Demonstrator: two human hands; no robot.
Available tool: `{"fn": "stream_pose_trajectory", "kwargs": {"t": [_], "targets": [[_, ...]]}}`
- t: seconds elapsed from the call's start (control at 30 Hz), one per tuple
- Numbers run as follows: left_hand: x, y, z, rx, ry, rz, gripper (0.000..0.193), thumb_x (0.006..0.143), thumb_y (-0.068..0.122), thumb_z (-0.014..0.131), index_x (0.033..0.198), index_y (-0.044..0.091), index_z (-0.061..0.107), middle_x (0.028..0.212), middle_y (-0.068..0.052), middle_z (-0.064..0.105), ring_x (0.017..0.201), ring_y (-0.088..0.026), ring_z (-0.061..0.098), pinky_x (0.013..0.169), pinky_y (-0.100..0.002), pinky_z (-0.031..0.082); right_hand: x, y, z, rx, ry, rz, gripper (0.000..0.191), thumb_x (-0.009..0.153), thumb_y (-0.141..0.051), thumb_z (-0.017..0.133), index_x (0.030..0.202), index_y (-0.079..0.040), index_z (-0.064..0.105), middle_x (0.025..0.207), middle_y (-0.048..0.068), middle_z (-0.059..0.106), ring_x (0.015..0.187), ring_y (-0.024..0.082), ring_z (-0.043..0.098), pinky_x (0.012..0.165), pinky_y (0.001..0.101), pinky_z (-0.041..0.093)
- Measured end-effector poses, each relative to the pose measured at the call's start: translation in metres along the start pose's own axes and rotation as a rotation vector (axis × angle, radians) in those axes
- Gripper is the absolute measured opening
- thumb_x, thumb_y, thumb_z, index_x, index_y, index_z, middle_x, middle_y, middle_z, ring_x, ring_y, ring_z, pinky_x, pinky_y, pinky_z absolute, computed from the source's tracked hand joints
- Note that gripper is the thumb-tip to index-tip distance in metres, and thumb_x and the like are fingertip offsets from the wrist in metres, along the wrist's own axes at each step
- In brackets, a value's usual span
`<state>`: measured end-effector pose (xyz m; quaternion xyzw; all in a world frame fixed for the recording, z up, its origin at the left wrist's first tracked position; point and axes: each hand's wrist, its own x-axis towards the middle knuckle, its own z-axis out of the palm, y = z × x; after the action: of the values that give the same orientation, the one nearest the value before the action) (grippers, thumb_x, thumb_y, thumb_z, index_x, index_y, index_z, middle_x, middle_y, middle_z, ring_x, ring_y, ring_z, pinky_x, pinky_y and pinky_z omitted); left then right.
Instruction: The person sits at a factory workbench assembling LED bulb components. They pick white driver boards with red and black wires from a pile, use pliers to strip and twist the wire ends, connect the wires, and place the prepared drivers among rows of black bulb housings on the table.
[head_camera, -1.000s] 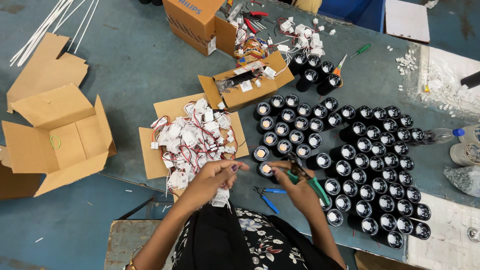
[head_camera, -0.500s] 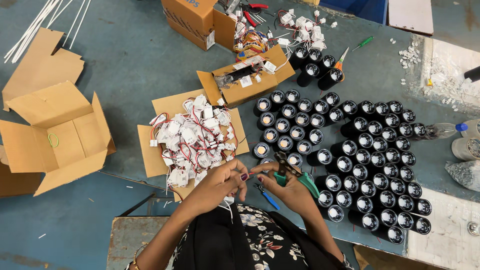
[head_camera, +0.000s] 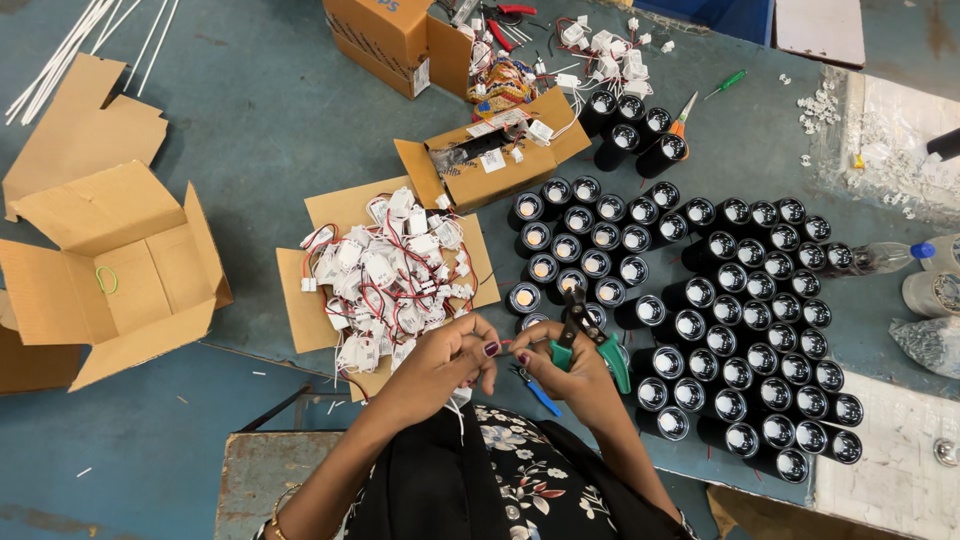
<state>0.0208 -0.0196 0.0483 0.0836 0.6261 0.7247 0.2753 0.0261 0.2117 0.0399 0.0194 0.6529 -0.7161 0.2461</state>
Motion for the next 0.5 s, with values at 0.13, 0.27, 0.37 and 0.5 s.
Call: {"fn": "stream_pose_trajectory", "kwargs": {"t": [0.13, 0.27, 0.37, 0.5], "targets": [[-0.001, -0.001, 0.003, -0.109, 0.003, 0.032, 0.027, 0.104, 0.032, 0.056, 0.105, 0.005, 0.056, 0.073, -0.004, 0.068, 0.063, -0.006, 0.05, 0.06, -0.022, 0.041, 0.001, 0.002, 0.003, 0.308, -0.091, -0.001, 0.013, 0.095, -0.008, 0.067, 0.104, 0.002, 0.065, 0.061, -0.007, 0.042, 0.044, 0.001, 0.028, 0.04, 0.0232, 0.016], [-0.001, 0.001, 0.006, -0.135, 0.011, 0.028, 0.027, 0.104, 0.031, 0.057, 0.105, 0.004, 0.056, 0.074, -0.005, 0.069, 0.064, -0.006, 0.053, 0.06, -0.022, 0.041, -0.002, 0.0, 0.004, 0.317, -0.046, 0.039, 0.013, 0.095, -0.01, 0.065, 0.102, 0.001, 0.064, 0.061, -0.008, 0.04, 0.045, 0.002, 0.028, 0.04, 0.0227, 0.017], [-0.002, 0.003, 0.007, -0.116, 0.041, 0.036, 0.026, 0.102, 0.03, 0.057, 0.106, 0.004, 0.057, 0.076, -0.004, 0.071, 0.067, -0.006, 0.058, 0.061, -0.021, 0.043, -0.006, -0.004, 0.003, -0.122, 0.096, -0.14, 0.011, 0.097, -0.012, 0.066, 0.105, -0.003, 0.067, 0.072, -0.009, 0.049, 0.06, 0.001, 0.04, 0.052, 0.0204, 0.03], [-0.001, 0.003, 0.005, -0.055, 0.107, 0.036, 0.025, 0.102, 0.028, 0.059, 0.103, 0.004, 0.059, 0.076, -0.006, 0.072, 0.063, -0.006, 0.051, 0.061, -0.022, 0.043, -0.012, -0.01, 0.0, -0.405, 0.24, -0.045, 0.022, 0.09, -0.016, 0.071, 0.111, -0.013, 0.072, 0.071, -0.008, 0.038, 0.061, 0.004, 0.034, 0.054, 0.0222, 0.029]]}}
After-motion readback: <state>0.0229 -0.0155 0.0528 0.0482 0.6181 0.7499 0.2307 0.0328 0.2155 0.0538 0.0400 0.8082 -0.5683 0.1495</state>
